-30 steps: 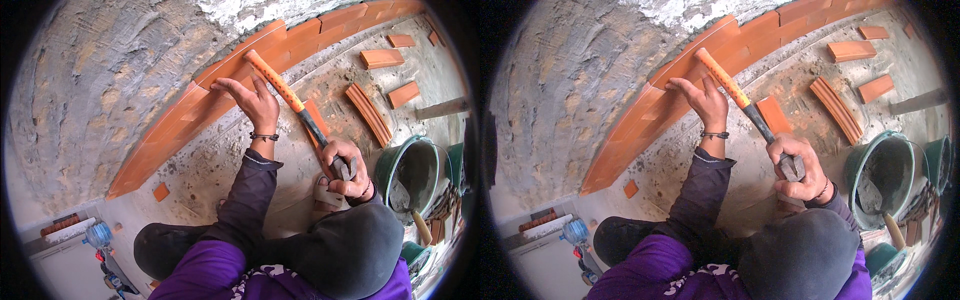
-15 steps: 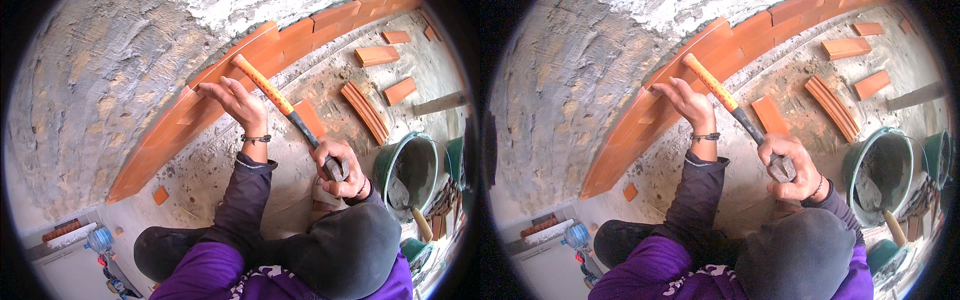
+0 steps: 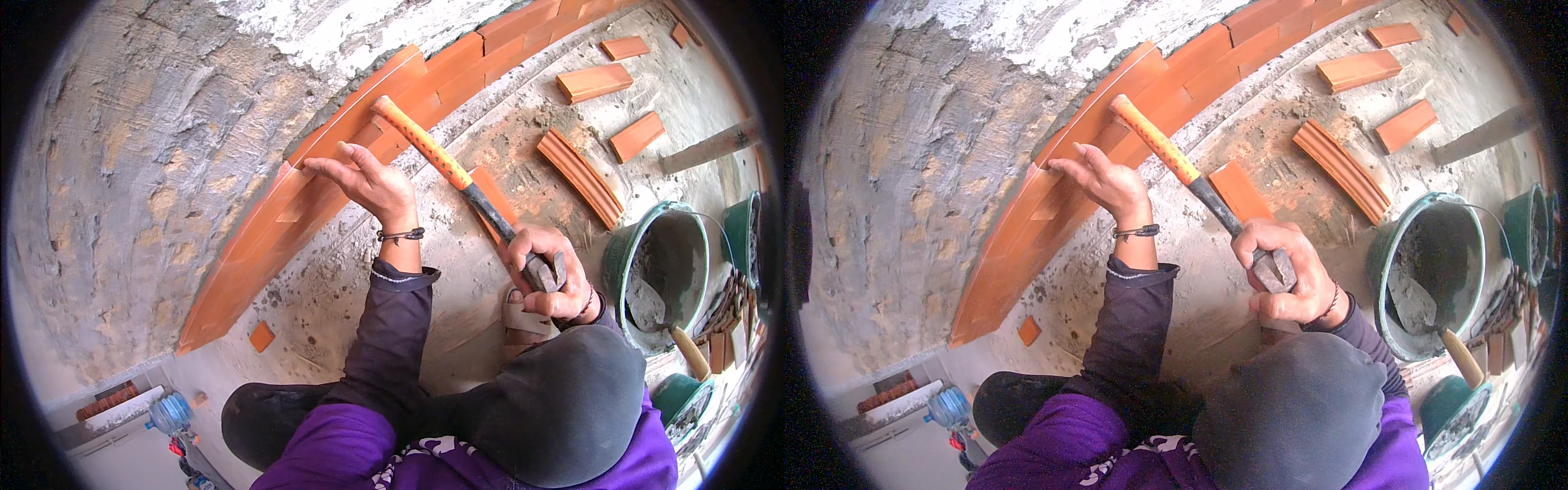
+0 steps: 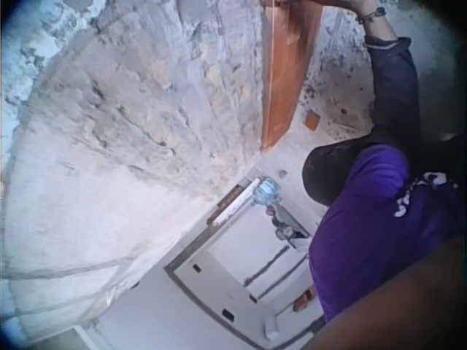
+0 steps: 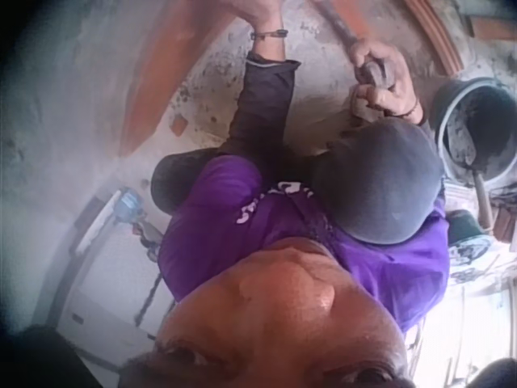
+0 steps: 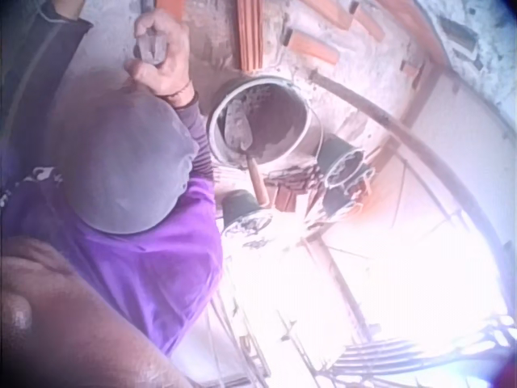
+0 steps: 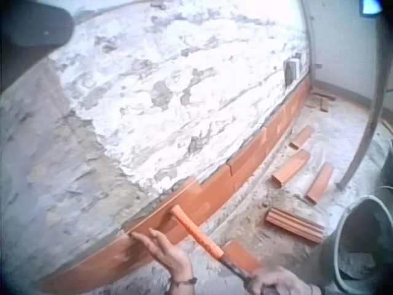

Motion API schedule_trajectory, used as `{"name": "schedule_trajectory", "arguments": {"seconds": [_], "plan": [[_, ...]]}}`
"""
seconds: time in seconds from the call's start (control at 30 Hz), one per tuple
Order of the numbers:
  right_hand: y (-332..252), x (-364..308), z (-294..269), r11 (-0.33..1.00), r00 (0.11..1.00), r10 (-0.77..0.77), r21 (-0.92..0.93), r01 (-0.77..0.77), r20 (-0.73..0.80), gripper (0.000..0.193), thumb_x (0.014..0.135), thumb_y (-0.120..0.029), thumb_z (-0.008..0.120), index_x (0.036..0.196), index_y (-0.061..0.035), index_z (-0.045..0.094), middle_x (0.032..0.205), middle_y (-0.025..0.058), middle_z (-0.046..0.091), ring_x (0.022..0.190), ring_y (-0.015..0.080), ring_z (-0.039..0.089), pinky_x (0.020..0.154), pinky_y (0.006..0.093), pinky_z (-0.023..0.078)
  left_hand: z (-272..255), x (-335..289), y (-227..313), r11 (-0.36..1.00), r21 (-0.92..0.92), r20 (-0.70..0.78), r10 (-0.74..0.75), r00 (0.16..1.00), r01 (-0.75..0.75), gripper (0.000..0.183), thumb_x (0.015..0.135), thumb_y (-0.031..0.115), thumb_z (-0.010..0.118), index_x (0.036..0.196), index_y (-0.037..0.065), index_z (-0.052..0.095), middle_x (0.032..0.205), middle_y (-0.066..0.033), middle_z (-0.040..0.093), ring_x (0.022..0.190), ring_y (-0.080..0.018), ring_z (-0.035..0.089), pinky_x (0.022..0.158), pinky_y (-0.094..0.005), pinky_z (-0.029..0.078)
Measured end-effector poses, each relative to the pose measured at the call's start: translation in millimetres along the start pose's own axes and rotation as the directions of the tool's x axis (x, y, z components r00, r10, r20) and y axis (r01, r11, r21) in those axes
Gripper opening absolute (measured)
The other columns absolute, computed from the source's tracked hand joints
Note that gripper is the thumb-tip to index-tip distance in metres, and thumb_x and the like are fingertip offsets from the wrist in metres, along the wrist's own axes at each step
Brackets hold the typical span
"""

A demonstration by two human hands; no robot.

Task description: The person is laying terracotta tiles on a curved section of a wall. They scoop mortar from a bucket with a trowel, apply it to the tiles, and press them into place. They use a hammer to tap the tiles securely.

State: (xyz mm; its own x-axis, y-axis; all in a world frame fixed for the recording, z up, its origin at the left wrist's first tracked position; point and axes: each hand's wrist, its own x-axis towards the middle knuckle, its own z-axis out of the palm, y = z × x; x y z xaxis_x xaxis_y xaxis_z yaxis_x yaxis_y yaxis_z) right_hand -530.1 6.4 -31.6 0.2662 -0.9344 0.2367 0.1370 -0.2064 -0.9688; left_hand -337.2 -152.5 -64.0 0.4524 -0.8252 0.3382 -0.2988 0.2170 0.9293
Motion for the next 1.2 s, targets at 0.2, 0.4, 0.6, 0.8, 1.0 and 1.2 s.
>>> {"name": "schedule_trajectory", "arguments": {"seconds": [0.2,0.4,0.6,0.8,1.0,1.2], "plan": [[2.2,0.9,-6.4,0.999,1.0,0.023,0.031,-0.023,-0.018,0.033,0.059,-0.023,0.07,0.08,-0.006,0.051,0.069,0.0007,0.048,0.056,0.0121,0.048,0.052,0.0269,0.035,2.6,0.0,-4.5,0.998,0.066,-0.018,0.012,1.0,-0.01,0.084,0.105,0.044,0.034,0.148,-0.018,-0.003,0.157,-0.0359,-0.006,0.15,-0.0394,-0.004,0.122,-0.0403,0.001],[4.4,4.3,-8.6,0.998,0.998,-0.062,-0.019,0.061,-0.009,0.034,0.058,-0.023,0.069,0.08,-0.0055,0.05,0.071,0.0043,0.047,0.064,0.0195,0.048,0.06,0.0312,0.037,4.9,-0.6,-6.2,0.999,0.029,-0.04,-0.033,0.999,0.034,0.086,0.104,0.042,0.038,0.147,-0.017,-0.007,0.157,-0.0354,-0.009,0.151,-0.0365,-0.006,0.122,-0.0386,0.001],[-4.1,3.2,-11.2,0.998,0.998,0.059,0.034,-0.06,0.003,0.034,0.058,-0.023,0.069,0.081,-0.0058,0.05,0.074,0.0056,0.048,0.067,0.0223,0.049,0.063,0.0333,0.038,6.2,1.3,-1.2,0.997,-0.021,-0.035,-0.078,0.996,0.077,0.088,0.104,0.042,0.039,0.147,-0.017,-0.008,0.158,-0.035,-0.009,0.151,-0.0351,-0.005,0.122,-0.0361,0.002],[1.5,-1.2,-12.1,0.998,0.999,0.003,0.062,0.0,-0.037,0.034,0.059,-0.023,0.069,0.081,-0.0063,0.05,0.074,0.0059,0.049,0.068,0.0234,0.05,0.064,0.0335,0.039,6.9,3.3,-9.1,0.995,0.049,-0.025,-0.088,0.996,0.089,0.085,0.104,0.04,0.038,0.149,-0.014,-0.01,0.159,-0.0295,-0.013,0.152,-0.0314,-0.005,0.123,-0.0366,0.003],[4.8,2.2,-9.7,0.989,1.0,0.002,0.146,-0.002,-0.004,0.033,0.058,-0.02,0.07,0.081,-0.0068,0.05,0.074,0.006,0.049,0.071,0.0248,0.05,0.064,0.0338,0.039,3.3,6.3,-14.1,0.995,0.079,-0.042,-0.06,0.997,0.063,0.081,0.105,0.039,0.034,0.149,-0.014,-0.009,0.16,-0.0289,-0.011,0.152,-0.0319,-0.001,0.123,-0.0367,0.005],[11.4,2.1,-7.0,0.988,0.998,-0.057,0.147,0.054,0.014,0.033,0.058,-0.019,0.07,0.082,-0.0071,0.05,0.076,0.0064,0.052,0.072,0.0262,0.052,0.066,0.035,0.041,9.0,1.9,-6.5,0.989,0.126,-0.042,-0.076,0.996,0.081,0.078,0.106,0.038,0.032,0.149,-0.015,-0.004,0.16,-0.0297,-0.007,0.152,-0.0329,0.0,0.123,-0.0371,0.005]]}}
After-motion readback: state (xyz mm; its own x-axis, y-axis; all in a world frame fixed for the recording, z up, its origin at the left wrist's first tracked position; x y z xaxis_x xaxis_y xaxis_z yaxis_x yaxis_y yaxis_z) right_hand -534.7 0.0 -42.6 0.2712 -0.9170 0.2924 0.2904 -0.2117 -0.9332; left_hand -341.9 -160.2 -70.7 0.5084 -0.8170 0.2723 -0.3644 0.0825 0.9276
